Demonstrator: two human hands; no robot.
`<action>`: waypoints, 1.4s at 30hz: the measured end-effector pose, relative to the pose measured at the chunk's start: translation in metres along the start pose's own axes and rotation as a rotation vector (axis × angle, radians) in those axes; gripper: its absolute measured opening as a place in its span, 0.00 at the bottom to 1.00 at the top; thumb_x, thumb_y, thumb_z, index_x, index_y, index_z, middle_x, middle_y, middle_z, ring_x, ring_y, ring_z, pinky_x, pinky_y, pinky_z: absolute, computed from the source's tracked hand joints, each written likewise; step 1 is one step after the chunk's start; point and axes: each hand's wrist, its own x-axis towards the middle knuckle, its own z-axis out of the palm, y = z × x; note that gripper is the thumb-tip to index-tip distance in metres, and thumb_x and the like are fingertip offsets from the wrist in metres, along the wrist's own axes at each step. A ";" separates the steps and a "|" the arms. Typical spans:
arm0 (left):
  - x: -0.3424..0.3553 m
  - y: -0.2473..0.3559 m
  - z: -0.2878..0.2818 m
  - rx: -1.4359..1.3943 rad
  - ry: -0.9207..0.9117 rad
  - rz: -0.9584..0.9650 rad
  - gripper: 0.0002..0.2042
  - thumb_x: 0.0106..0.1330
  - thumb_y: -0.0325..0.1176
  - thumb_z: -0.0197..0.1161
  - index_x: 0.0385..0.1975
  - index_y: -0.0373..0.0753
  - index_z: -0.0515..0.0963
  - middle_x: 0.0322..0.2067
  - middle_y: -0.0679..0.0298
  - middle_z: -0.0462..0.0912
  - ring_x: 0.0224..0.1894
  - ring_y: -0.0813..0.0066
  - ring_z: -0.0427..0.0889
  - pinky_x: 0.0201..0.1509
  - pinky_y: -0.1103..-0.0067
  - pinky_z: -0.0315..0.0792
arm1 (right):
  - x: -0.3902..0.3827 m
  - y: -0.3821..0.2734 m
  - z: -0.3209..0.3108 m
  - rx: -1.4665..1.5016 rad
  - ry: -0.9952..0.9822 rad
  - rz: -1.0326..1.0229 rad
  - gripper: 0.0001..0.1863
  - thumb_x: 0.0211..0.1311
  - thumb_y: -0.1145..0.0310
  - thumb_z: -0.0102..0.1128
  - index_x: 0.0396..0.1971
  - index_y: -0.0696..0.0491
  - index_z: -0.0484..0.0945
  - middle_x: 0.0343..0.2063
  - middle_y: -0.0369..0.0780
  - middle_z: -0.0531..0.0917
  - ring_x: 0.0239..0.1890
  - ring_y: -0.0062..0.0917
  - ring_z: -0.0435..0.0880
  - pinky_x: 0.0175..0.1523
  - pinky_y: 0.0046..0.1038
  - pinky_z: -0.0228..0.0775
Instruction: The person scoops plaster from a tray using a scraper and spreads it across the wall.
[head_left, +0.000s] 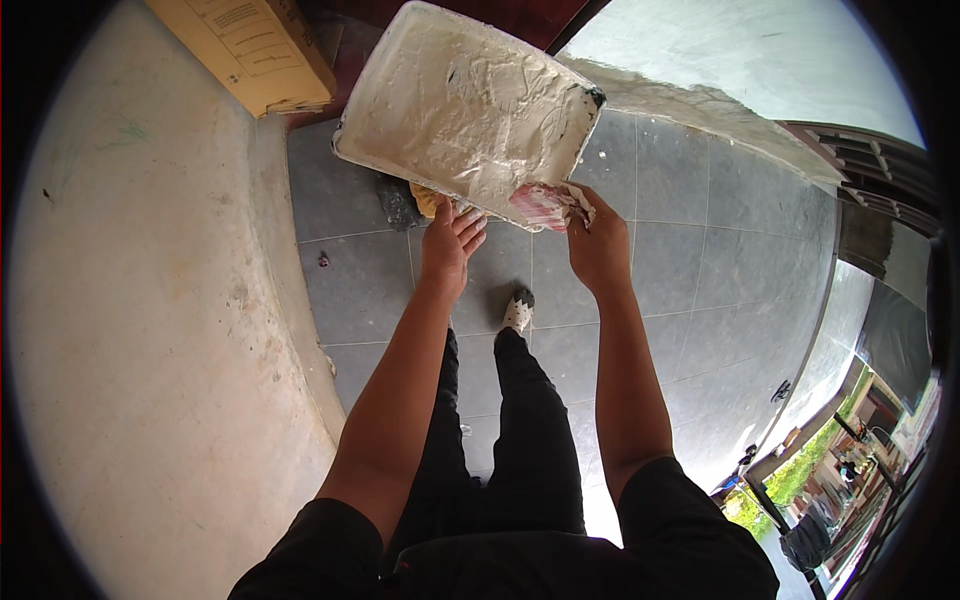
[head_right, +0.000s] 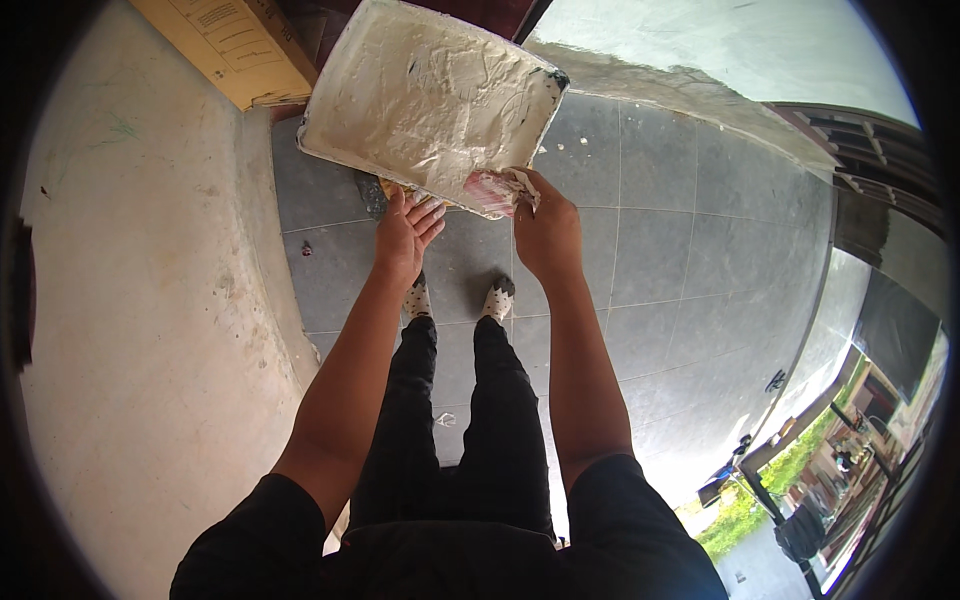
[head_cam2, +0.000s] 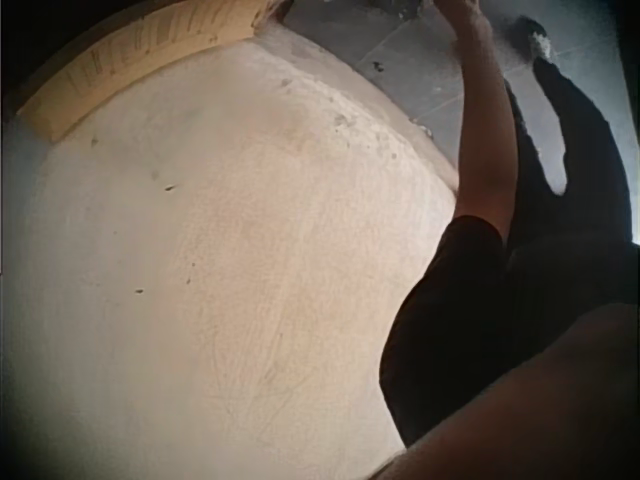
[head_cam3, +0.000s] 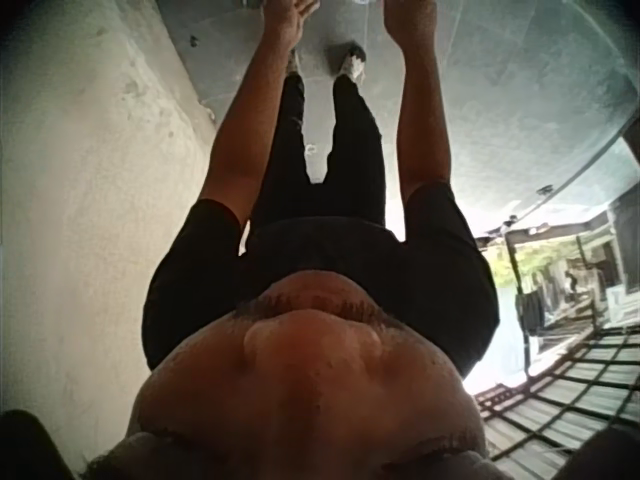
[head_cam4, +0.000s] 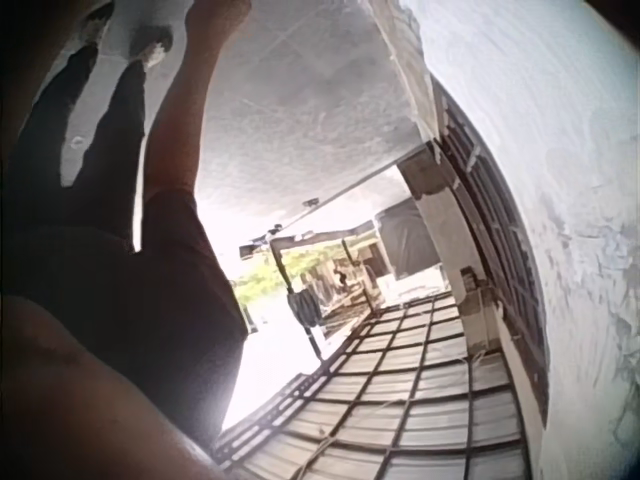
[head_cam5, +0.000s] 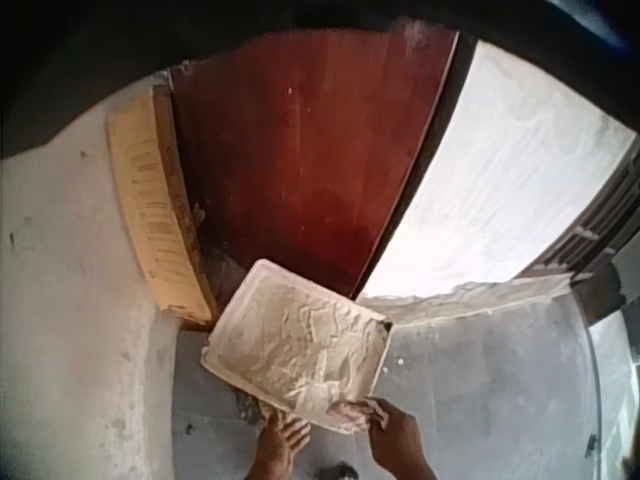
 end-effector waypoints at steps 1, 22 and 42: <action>-0.002 -0.002 0.001 -0.019 -0.011 -0.009 0.38 0.73 0.62 0.39 0.65 0.28 0.58 0.59 0.47 0.72 0.63 0.58 0.72 0.67 0.67 0.64 | 0.001 0.002 0.005 -0.002 -0.001 -0.004 0.21 0.58 0.80 0.49 0.52 0.54 0.78 0.41 0.48 0.85 0.45 0.40 0.84 0.51 0.33 0.73; -0.006 -0.023 0.021 -0.259 0.156 0.079 0.36 0.73 0.63 0.36 0.61 0.32 0.65 0.53 0.50 0.76 0.57 0.60 0.76 0.65 0.66 0.68 | 0.069 0.011 0.008 -0.011 -0.259 -0.185 0.23 0.57 0.80 0.50 0.54 0.54 0.76 0.45 0.53 0.82 0.47 0.49 0.81 0.53 0.40 0.72; -0.005 -0.026 0.031 -0.233 0.222 0.102 0.38 0.73 0.64 0.34 0.62 0.31 0.64 0.52 0.51 0.77 0.54 0.62 0.79 0.61 0.66 0.70 | 0.074 -0.015 0.039 -0.021 -0.247 -0.247 0.21 0.59 0.77 0.49 0.54 0.56 0.75 0.42 0.54 0.82 0.45 0.49 0.82 0.50 0.39 0.73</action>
